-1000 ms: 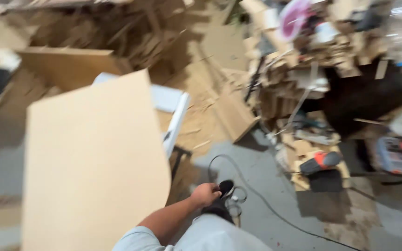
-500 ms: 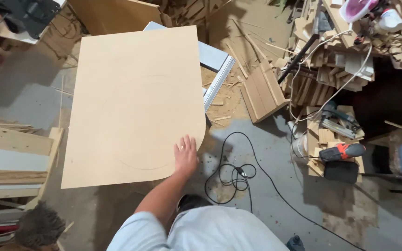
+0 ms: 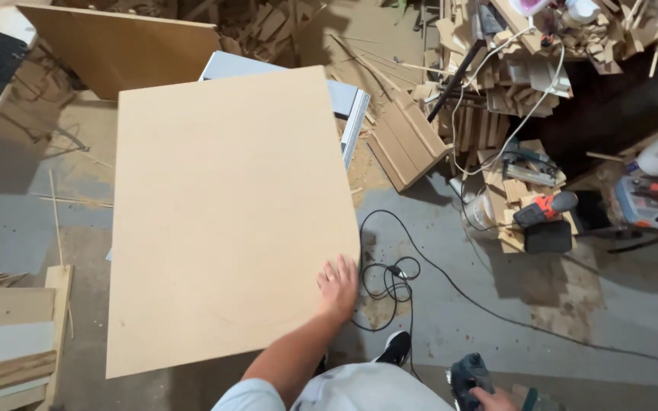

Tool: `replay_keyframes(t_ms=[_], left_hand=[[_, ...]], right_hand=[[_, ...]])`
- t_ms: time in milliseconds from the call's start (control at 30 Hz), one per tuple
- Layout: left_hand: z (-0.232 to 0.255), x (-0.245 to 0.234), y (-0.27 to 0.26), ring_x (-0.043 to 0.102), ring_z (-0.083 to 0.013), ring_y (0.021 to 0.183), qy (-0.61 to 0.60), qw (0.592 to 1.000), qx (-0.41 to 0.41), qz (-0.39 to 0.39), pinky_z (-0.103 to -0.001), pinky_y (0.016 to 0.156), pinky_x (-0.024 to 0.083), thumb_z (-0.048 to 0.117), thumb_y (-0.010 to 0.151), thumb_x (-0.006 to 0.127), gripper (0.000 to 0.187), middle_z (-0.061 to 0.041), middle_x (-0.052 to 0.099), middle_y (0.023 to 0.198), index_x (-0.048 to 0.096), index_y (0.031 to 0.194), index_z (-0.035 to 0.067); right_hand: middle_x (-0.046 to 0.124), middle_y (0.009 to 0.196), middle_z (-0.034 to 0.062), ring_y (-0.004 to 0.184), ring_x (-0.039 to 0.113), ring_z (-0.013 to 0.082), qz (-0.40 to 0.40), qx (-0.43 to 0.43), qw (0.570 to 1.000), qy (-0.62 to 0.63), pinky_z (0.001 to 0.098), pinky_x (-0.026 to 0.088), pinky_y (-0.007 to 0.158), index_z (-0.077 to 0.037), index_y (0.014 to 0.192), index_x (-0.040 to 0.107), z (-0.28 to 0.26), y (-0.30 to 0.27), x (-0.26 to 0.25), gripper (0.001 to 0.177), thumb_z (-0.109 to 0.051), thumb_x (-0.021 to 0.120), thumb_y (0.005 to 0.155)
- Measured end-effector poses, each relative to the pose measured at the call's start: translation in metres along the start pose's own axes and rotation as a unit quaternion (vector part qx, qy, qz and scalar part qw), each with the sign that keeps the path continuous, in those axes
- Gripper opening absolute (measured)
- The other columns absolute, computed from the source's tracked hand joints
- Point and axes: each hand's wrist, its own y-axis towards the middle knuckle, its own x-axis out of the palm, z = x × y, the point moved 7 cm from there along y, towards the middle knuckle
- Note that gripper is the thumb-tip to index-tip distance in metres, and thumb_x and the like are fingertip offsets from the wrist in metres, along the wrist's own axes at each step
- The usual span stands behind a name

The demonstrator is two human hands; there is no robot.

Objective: Cut a curved shape from a wooden board using a jigsaw.

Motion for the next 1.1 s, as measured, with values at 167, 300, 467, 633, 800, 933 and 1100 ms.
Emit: replay_keyframes(t_ms=[167,300,467,633,800,933,1100], left_hand=[[-0.022,-0.044,-0.069,0.036,-0.0504,0.142,-0.257,0.918,0.104,-0.285,-0.062,0.105,0.035,0.02,0.094,0.055,0.061,-0.021,0.035,0.162,0.041,0.153,0.01],[-0.193,-0.113,-0.102,0.06,-0.0224,0.131,-0.457,0.665,-0.393,-0.441,-0.04,0.103,0.055,0.016,0.074,0.075,0.086,0.001,0.055,0.151,0.044,0.154,0.03],[-0.436,0.043,-0.363,0.054,-0.035,0.131,-0.133,0.741,-0.652,-0.09,-0.06,0.107,0.026,0.063,0.092,0.06,0.088,-0.021,0.057,0.145,0.047,0.15,-0.003],[-0.417,-0.032,-0.307,0.069,-0.0313,0.058,-0.325,0.47,-0.781,-0.251,-0.044,0.049,0.056,0.051,0.093,0.074,0.073,-0.025,0.073,0.073,0.069,0.098,-0.022],[-0.457,0.071,-0.328,0.061,-0.0457,0.123,-0.237,0.613,-0.724,-0.211,-0.051,0.094,0.053,0.07,0.087,0.075,0.102,-0.032,0.063,0.132,0.051,0.139,-0.014],[-0.445,0.033,-0.25,0.069,-0.0356,0.06,-0.316,0.509,-0.785,-0.154,-0.049,0.052,0.063,0.052,0.095,0.08,0.088,-0.029,0.058,0.12,0.034,0.144,-0.004],[-0.447,0.052,-0.193,0.063,-0.032,0.065,-0.412,0.536,-0.725,-0.13,-0.05,0.048,0.062,0.032,0.095,0.08,0.065,-0.027,0.059,0.117,0.043,0.139,0.002]], right_hand=[[0.07,0.1,0.004,0.098,0.071,0.0198,0.04,-0.104,0.979,-0.168,0.0274,0.051,0.089,-0.039,0.111,0.072,-0.03,-0.061,0.044,0.039,-0.06,0.065,0.079],[0.06,0.085,0.0151,0.082,0.067,0.025,-0.041,0.009,0.991,0.131,0.04,0.046,0.081,-0.007,0.086,0.075,-0.046,-0.094,0.072,0.025,-0.032,0.077,0.087],[0.079,0.093,0.0114,0.086,0.075,0.0236,0.011,-0.052,0.998,0.043,0.0342,0.053,0.08,-0.012,0.095,0.085,-0.048,-0.078,0.083,0.038,-0.043,0.075,0.077],[0.083,0.091,0.01,0.085,0.078,0.0241,0.105,-0.129,0.986,0.015,0.0333,0.055,0.078,-0.015,0.099,0.083,-0.053,-0.057,0.074,0.044,-0.046,0.074,0.069],[0.081,0.086,0.0137,0.08,0.077,0.0281,0.114,-0.099,0.986,0.067,0.0374,0.055,0.073,-0.011,0.098,0.084,-0.067,-0.07,0.054,0.045,-0.049,0.072,0.077],[0.07,0.058,0.0105,0.043,0.062,0.0243,0.093,-0.118,0.984,0.095,0.036,0.052,0.047,-0.006,0.073,0.071,-0.105,-0.142,0.032,0.032,-0.037,0.07,0.08],[0.06,0.048,0.0131,0.037,0.055,0.0267,0.071,-0.155,0.974,0.152,0.0384,0.045,0.041,-0.003,0.068,0.065,-0.141,-0.158,0.016,0.027,-0.028,0.07,0.079]])
